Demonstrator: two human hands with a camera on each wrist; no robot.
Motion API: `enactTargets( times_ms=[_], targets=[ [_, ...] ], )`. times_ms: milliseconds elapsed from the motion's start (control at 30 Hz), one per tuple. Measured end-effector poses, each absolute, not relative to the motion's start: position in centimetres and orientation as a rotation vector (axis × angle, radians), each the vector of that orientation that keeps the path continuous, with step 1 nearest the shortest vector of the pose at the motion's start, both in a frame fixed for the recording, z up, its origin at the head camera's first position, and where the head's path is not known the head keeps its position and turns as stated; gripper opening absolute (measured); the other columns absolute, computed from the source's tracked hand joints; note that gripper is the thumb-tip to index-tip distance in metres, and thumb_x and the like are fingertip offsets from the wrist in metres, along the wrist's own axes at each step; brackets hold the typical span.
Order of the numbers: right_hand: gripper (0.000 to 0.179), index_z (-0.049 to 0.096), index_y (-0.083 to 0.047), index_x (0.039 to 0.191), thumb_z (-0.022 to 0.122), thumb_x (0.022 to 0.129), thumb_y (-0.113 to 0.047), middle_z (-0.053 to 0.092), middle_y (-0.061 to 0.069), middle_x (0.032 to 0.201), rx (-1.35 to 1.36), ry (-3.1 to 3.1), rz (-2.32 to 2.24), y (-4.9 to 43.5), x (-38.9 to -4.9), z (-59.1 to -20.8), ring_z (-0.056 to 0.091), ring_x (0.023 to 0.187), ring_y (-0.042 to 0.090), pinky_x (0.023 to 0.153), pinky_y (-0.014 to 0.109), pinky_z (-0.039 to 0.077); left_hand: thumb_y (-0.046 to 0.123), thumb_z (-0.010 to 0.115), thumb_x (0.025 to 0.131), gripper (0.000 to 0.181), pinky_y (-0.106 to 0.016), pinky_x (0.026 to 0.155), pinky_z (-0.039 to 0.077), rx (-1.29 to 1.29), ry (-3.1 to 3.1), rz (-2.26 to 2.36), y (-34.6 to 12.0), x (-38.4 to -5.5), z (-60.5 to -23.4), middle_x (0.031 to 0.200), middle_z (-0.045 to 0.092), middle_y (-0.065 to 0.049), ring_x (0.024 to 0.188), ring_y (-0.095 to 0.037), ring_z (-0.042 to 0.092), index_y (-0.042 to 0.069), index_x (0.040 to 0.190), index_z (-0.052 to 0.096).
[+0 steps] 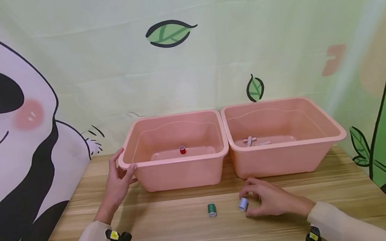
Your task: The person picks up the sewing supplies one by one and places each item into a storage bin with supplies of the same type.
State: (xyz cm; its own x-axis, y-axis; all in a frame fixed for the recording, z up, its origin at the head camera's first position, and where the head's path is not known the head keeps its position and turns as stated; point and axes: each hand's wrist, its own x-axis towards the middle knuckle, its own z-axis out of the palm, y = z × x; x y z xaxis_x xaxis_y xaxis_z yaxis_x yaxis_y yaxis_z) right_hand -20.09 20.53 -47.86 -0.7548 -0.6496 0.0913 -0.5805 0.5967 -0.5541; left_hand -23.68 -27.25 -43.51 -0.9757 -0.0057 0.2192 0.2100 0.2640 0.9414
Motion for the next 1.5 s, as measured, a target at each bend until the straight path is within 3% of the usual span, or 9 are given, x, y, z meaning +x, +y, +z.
enactTargets(
  times_ms=[800,1167,1500],
  targets=[
    [0.031,0.071,-0.028,0.108,0.087,0.083,-0.037,0.056,-0.009,0.106,-1.075,2.726,-0.868,20.48,-20.13,-48.17,0.053,0.082,0.008,0.066,0.020,0.047,0.030,0.059,0.106,0.072,-0.043,0.086,0.061,-0.210,-2.334,-1.790,-27.31,-23.76,-43.55,0.165,0.028,-0.013,0.137,-0.042,0.047,0.034,0.162,0.014],
    [0.031,0.071,-0.027,0.109,0.086,0.084,-0.037,0.056,-0.008,0.106,-1.074,2.728,-0.876,20.51,-20.12,-48.16,0.054,0.082,0.008,0.065,0.020,0.047,0.031,0.060,0.105,0.073,-0.046,0.087,0.060,-0.199,-2.341,-1.787,-27.28,-23.73,-43.56,0.166,0.028,-0.013,0.137,-0.041,0.048,0.035,0.162,0.014],
    [0.035,0.071,-0.023,0.113,0.088,0.083,-0.028,0.059,-0.005,0.108,-1.103,2.713,-1.026,20.85,-20.30,-48.10,0.058,0.088,0.014,0.073,0.026,0.055,0.032,0.059,0.105,0.073,-0.047,0.087,0.060,-0.202,-2.347,-1.786,-27.27,-23.78,-43.59,0.166,0.027,-0.013,0.138,-0.042,0.047,0.035,0.161,0.013]
  ],
)
